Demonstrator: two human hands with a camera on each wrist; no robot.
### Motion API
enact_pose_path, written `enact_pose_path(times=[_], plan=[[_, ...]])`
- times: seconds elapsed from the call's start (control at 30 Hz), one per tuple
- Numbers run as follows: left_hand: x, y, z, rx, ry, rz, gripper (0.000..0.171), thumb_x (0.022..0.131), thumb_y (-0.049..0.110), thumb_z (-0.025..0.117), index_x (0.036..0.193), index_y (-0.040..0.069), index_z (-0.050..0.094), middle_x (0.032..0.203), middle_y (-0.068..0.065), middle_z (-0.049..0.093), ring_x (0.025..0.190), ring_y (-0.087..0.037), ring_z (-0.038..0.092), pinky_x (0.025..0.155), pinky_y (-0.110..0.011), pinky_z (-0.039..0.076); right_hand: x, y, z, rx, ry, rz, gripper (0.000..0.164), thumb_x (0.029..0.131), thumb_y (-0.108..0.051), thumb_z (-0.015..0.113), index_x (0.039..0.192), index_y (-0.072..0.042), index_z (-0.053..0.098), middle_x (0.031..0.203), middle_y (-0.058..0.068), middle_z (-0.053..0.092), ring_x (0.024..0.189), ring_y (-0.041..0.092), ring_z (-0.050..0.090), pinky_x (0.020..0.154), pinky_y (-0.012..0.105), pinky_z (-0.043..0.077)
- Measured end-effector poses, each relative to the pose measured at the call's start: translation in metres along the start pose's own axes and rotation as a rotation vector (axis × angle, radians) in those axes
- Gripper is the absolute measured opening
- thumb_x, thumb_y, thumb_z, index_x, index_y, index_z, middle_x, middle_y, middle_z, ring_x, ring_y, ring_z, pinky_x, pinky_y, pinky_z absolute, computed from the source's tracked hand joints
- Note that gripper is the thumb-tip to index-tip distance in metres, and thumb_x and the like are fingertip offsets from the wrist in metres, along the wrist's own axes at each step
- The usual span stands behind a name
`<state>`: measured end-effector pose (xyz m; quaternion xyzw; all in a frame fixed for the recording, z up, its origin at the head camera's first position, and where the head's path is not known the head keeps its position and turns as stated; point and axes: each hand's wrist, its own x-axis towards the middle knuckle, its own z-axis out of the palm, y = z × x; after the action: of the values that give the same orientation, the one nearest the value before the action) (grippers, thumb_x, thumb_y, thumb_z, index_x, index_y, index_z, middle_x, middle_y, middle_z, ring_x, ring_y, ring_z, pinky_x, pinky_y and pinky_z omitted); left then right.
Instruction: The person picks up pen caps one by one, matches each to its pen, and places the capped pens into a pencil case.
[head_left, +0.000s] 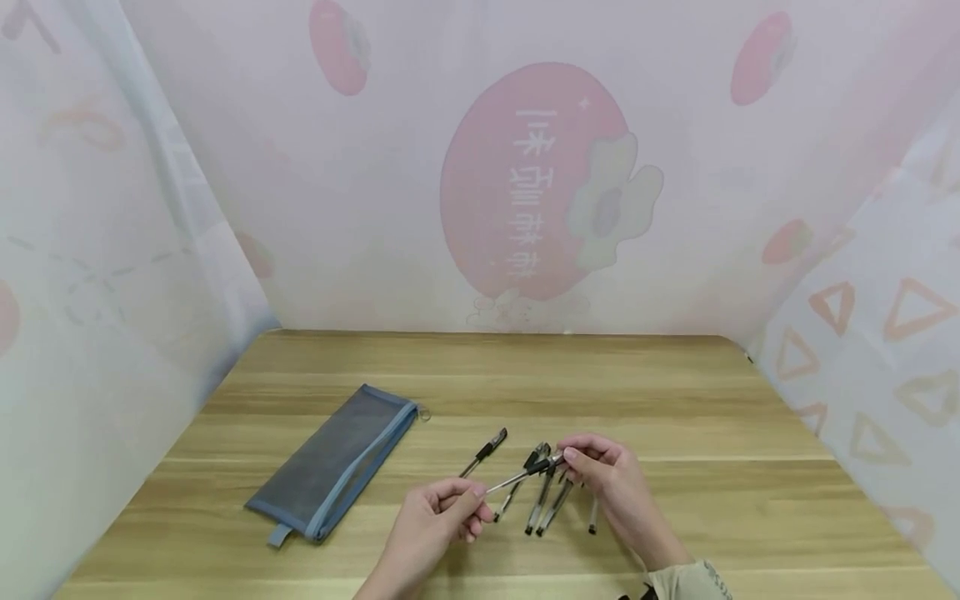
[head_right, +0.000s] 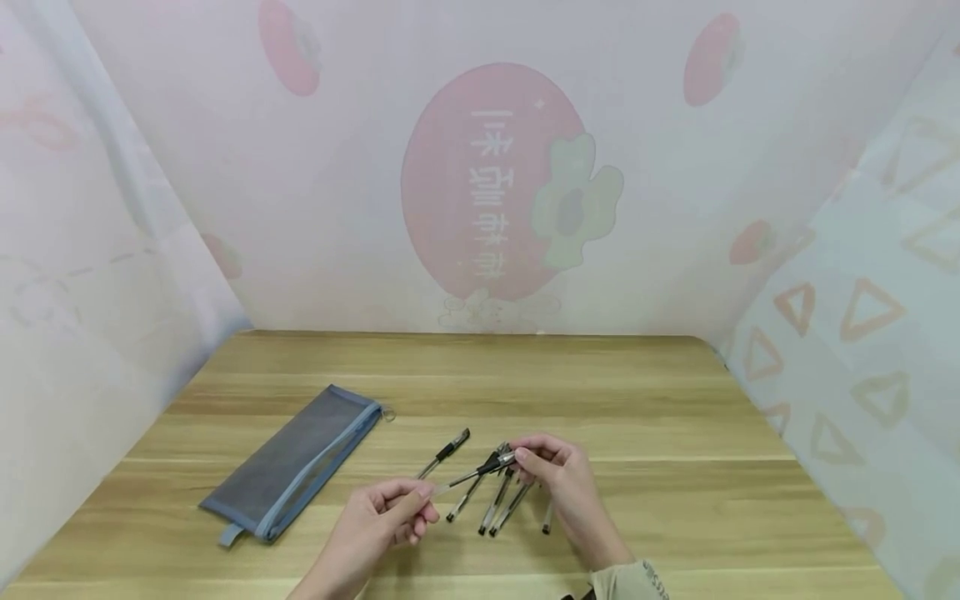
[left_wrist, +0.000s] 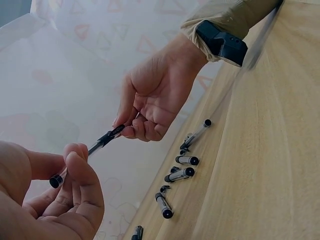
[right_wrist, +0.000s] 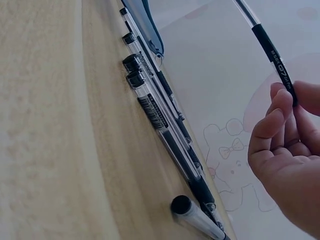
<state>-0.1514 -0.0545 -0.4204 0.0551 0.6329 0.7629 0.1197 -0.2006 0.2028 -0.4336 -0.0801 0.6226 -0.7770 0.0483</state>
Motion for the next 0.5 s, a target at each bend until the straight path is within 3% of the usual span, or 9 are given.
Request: enact_pose_path(times=[0.13, 0.27, 0.5], plan=[[0.003, 0.000, -0.003, 0.004, 0.030, -0.018, 0.028, 0.096, 0.015, 0.066, 0.107, -0.010, 0.064, 0.088, -0.019, 0.070, 0.071, -0.017, 0.064, 0.062, -0.023, 0.055, 0.010, 0.000, -0.002, -0.102, -0.040, 0.041, 0.038, 0.088, -0.010, 0.072, 0.114, 0.016, 0.059, 0.098, 0.015, 0.066, 0.084, 0.023, 0.062, 0.078, 0.031, 0.056], [0.009, 0.000, -0.007, 0.012, 0.035, -0.011, 0.032, 0.096, 0.017, 0.066, 0.112, -0.011, 0.063, 0.090, -0.017, 0.070, 0.075, -0.019, 0.066, 0.065, -0.025, 0.057, 0.040, -0.005, -0.013, -0.328, -0.207, 0.055, 0.038, 0.092, -0.016, 0.070, 0.117, 0.010, 0.061, 0.100, 0.023, 0.066, 0.087, 0.035, 0.061, 0.079, 0.040, 0.056], [0.010, -0.002, -0.014, 0.096, -0.153, 0.019, 0.036, 0.100, 0.005, 0.056, 0.130, -0.014, 0.053, 0.105, -0.024, 0.068, 0.091, -0.034, 0.067, 0.076, -0.034, 0.059, 0.094, -0.026, -0.033, -0.518, -0.574, 0.118, 0.033, 0.091, -0.010, 0.070, 0.116, 0.009, 0.062, 0.103, 0.024, 0.067, 0.096, 0.048, 0.061, 0.088, 0.052, 0.053]])
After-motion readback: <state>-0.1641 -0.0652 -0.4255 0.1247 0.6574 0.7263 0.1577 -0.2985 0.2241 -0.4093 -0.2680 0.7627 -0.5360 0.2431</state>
